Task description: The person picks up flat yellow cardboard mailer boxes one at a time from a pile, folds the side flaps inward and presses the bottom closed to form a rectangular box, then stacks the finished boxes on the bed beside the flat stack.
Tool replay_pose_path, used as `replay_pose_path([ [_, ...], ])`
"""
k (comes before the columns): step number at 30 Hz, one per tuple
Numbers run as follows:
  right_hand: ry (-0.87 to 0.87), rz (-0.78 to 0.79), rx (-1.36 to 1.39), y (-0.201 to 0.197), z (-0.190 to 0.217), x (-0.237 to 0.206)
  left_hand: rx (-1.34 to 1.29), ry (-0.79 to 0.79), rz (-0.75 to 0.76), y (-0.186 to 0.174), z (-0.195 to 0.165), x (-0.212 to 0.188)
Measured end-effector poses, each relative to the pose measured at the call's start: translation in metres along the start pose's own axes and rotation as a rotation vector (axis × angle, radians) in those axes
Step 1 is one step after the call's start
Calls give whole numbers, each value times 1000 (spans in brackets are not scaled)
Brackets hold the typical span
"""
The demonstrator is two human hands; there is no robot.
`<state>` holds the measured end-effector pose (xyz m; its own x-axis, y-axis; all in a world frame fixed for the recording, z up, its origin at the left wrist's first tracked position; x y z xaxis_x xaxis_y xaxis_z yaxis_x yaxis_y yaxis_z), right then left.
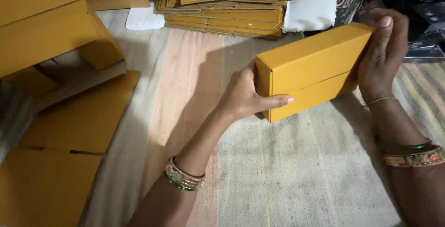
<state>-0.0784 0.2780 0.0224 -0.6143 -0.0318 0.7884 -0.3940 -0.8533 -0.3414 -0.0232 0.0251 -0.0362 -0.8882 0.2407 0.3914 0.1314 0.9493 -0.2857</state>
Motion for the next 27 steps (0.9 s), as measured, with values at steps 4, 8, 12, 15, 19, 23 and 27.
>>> replay_pose_path([
  [4, -105, 172, 237, 16, 7, 3, -58, 44, -36, -12, 3, -1],
  [8, -24, 151, 129, 24, 7, 6, 116, -3, -139, -30, -4, 2],
  [12, 177, 173, 229, 34, 1, 1, 1071, 418, -419, -23, -63, -10],
  [15, 189, 135, 235, 38, 3, 0, 1185, 305, -157, 16, -65, 4],
  [19, 189, 128, 168, 40, 9, 2, 1475, 62, 77, 59, -55, 37],
  [23, 321, 104, 389, 44, 6, -2, 1478, 131, 160, 101, -56, 74],
  [27, 345, 150, 495, 47, 5, -2, 1399, 328, -23, 120, -62, 85],
])
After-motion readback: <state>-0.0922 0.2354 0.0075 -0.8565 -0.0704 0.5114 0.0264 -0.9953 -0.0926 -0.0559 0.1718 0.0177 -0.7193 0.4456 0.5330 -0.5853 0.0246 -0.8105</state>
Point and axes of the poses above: each hand's wrist, its own x-axis towards the middle knuckle, its own y-axis out of the palm, z = x × y, the point moved 7 cm from there along x, towards the middle knuckle, and after that the axes turned 4 degrees about -x, right-handed, at the moved point
